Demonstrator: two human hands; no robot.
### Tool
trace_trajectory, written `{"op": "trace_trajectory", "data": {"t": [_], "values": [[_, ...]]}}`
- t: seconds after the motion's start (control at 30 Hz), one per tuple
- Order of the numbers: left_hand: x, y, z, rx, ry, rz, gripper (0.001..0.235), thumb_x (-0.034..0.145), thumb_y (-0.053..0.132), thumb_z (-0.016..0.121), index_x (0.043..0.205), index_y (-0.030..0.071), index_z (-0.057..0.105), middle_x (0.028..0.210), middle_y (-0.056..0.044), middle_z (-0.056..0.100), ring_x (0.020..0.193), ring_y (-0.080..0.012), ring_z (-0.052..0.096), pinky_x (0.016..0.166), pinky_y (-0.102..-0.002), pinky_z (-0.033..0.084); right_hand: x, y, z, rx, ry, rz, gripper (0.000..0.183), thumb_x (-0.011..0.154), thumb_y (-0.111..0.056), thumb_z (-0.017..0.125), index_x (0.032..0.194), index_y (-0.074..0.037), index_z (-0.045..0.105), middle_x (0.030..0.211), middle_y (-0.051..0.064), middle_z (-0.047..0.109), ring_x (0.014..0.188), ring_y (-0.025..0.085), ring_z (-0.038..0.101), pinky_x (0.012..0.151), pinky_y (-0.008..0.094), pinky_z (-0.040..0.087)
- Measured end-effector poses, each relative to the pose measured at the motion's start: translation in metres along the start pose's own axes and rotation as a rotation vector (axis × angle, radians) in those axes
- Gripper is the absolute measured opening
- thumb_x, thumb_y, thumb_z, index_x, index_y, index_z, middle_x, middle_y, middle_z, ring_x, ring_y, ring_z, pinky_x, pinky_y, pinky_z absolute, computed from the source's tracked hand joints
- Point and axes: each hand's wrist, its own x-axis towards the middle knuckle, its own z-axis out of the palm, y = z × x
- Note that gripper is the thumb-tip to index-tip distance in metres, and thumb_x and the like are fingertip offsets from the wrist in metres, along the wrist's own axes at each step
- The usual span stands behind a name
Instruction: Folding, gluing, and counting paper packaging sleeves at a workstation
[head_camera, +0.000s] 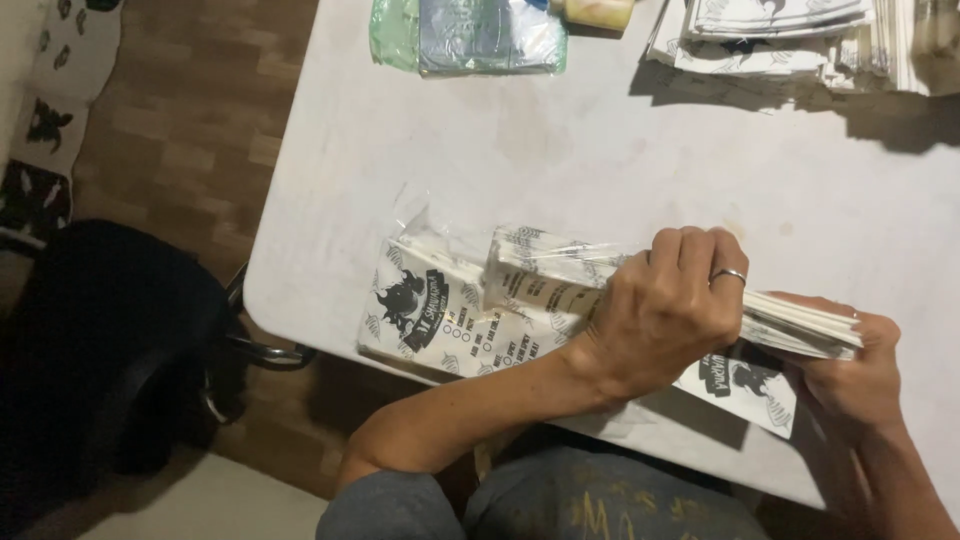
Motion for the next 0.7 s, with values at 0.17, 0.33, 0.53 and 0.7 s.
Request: {"op": "trace_trajectory", "data": {"t": [0.17, 0.33, 0.53, 0.7], "values": [[-0.005, 0.003, 0.002, -0.064, -0.009, -0.015, 0.012, 0.097, -0.014, 0.063, 0.095, -0.007, 0.072, 0.068, -0.010, 0.056, 0.061, -0.0189, 0.050, 0.044, -0.028, 0.035, -0.002, -0.006, 0.013, 0.109, 0.052, 0.032, 0.037, 0.079, 0.011, 0.067, 0.116, 0.010, 0.065, 0.108, 0.021, 0.068, 0.091, 0.028, 0.067, 0.080, 0.035, 0.059], [-0.001, 0.000, -0.002, -0.054, -0.062, -0.051, 0.011, 0.099, -0.006, 0.061, 0.099, -0.006, 0.071, 0.075, -0.011, 0.060, 0.068, -0.0216, 0.056, 0.048, -0.030, 0.040, 0.007, -0.011, 0.019, 0.005, 0.002, 0.011, 0.024, 0.079, 0.009, 0.067, 0.102, 0.002, 0.066, 0.095, 0.008, 0.064, 0.082, 0.016, 0.058, 0.069, 0.028, 0.049], [-0.003, 0.003, -0.001, -0.103, -0.137, -0.038, 0.015, 0.103, -0.006, 0.058, 0.104, -0.010, 0.073, 0.076, -0.015, 0.064, 0.064, -0.0224, 0.057, 0.044, -0.031, 0.045, 0.018, -0.022, 0.032, -0.096, -0.050, -0.012, 0.016, 0.079, 0.007, 0.068, 0.088, -0.006, 0.067, 0.082, -0.005, 0.060, 0.074, 0.004, 0.049, 0.057, 0.021, 0.039], [-0.006, 0.006, 0.009, -0.081, -0.098, -0.069, 0.014, 0.097, -0.013, 0.060, 0.101, -0.010, 0.074, 0.072, -0.014, 0.062, 0.065, -0.0223, 0.057, 0.042, -0.030, 0.041, 0.022, -0.023, 0.043, 0.009, -0.058, 0.031, 0.028, 0.072, 0.010, 0.065, 0.067, -0.011, 0.048, 0.068, -0.008, 0.045, 0.065, 0.004, 0.039, 0.052, 0.023, 0.029]]}}
